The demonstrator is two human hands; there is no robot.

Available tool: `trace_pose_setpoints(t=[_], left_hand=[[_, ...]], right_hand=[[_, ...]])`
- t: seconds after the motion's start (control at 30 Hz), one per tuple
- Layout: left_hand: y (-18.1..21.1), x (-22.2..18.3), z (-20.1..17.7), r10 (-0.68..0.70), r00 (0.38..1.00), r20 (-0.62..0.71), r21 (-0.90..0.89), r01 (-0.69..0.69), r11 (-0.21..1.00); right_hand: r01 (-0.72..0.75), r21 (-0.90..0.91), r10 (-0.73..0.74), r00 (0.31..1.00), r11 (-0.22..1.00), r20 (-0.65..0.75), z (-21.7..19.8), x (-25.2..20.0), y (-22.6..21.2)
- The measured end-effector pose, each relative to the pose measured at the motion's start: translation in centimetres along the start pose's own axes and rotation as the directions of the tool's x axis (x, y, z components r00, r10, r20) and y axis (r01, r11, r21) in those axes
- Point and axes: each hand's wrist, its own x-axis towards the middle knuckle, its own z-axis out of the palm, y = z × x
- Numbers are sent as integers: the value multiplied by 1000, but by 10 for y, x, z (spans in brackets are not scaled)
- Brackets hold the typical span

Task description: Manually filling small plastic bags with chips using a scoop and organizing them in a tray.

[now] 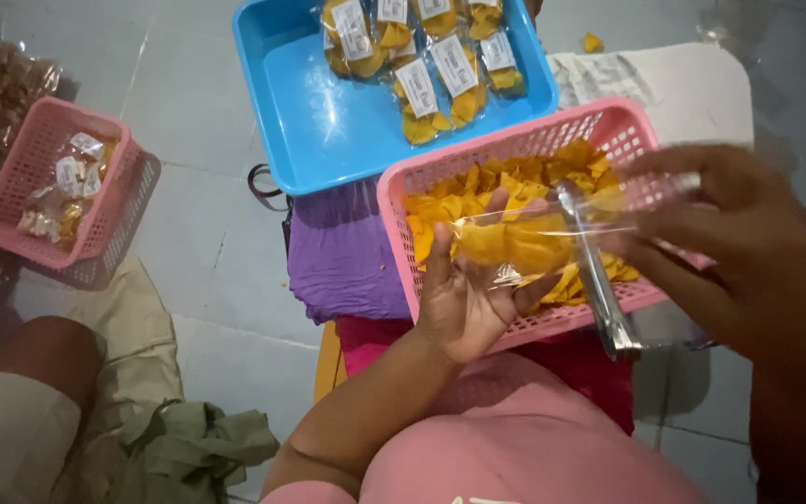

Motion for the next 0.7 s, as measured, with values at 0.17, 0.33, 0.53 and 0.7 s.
trace_pose_setpoints(t=[0.17, 0.33, 0.53, 0.7], left_hand=[[-3, -2, 4, -23, 1000, 0, 72, 23, 997], [-4, -1, 11, -15, 999, -52, 125, 22, 992], [-7, -2, 13, -10, 998, -60, 129, 18, 991], [-7, 1, 10, -30, 998, -63, 147, 39, 988]], right_hand=[[27, 16, -27, 1000, 1000, 13, -8, 3, -4], [150, -192, -151, 988, 970, 6, -3, 2, 1], [228, -159, -236, 971, 961, -34, -2, -1, 4], [224, -336, -226, 974, 915, 32, -3, -8, 14]])
